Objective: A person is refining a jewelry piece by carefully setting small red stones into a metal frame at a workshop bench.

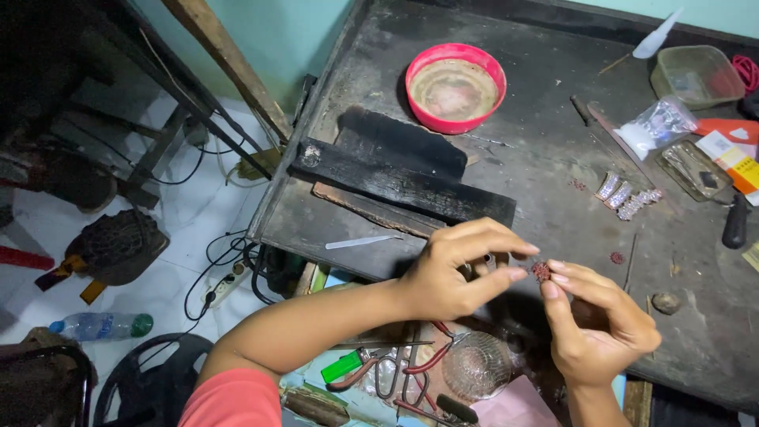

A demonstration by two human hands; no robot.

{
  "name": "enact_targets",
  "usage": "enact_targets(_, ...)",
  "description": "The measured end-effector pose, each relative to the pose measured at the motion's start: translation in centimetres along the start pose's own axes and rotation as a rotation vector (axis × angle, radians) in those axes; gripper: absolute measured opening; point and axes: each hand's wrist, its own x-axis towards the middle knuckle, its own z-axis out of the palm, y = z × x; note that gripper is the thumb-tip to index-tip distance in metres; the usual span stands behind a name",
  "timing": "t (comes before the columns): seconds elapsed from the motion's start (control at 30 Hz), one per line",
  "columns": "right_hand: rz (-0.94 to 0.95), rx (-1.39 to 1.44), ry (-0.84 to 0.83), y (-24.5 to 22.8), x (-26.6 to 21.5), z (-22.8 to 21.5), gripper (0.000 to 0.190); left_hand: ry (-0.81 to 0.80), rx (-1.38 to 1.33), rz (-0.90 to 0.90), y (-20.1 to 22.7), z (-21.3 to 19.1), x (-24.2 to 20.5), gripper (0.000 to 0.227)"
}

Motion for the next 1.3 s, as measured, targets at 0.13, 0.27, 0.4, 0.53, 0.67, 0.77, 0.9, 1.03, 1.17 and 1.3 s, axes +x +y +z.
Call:
enact_targets(0.13,-0.002,-0.010,-0.006,-0.5,0.2,0.2,0.008,-0.007,0.033,0.169,0.1,0.0,0.3,0.018)
enact_targets(0.27,-0.028,-0.011,-0.002,-1.0,0.7,0.6,0.006,-0.002,0.034,0.137,0.6,-0.1,0.5,0.016)
enact_targets(0.4,-0.035,0.000,-0.022,-1.4,1.2,0.6,0.005,0.016,0.066,0.138,1.0,-0.2,0.7,0.016)
enact_targets(0.53,-0.047,-0.014,-0.022,-1.4,1.8,0.7,0.005,-0.001,0.099,0.160,1.0,-0.2,1.3,0.014)
enact_targets(0.67,-0.148,0.171,-0.004,-0.7,2.1,0.8,0.010,0.093,-0.009,0.163,0.9,0.2,1.5,0.010)
enact_targets(0.77,-0.143,0.171,-0.005,-0.8,2.1,0.7,0.010,0.093,-0.009,0.161,1.0,0.3,1.4,0.009)
enact_targets(0.9,-0.135,0.171,-0.005,-0.6,2.0,0.7,0.008,0.091,-0.016,0.166,0.9,0.3,1.4,0.009)
enact_targets(1.03,-0.111,0.145,-0.015,-0.6,1.9,0.7,0.008,0.100,-0.013,0.164,1.2,0.2,1.6,0.009)
enact_targets(1.17,-0.121,0.074,0.013,-0.3,2.7,0.1,0.008,0.118,0.015,0.168,1.1,-0.2,2.0,0.008)
enact_targets(1.3,-0.064,-0.111,0.146,0.3,3.4,-1.7,0.014,0.164,0.053,0.134,0.3,-0.7,1.6,0.007)
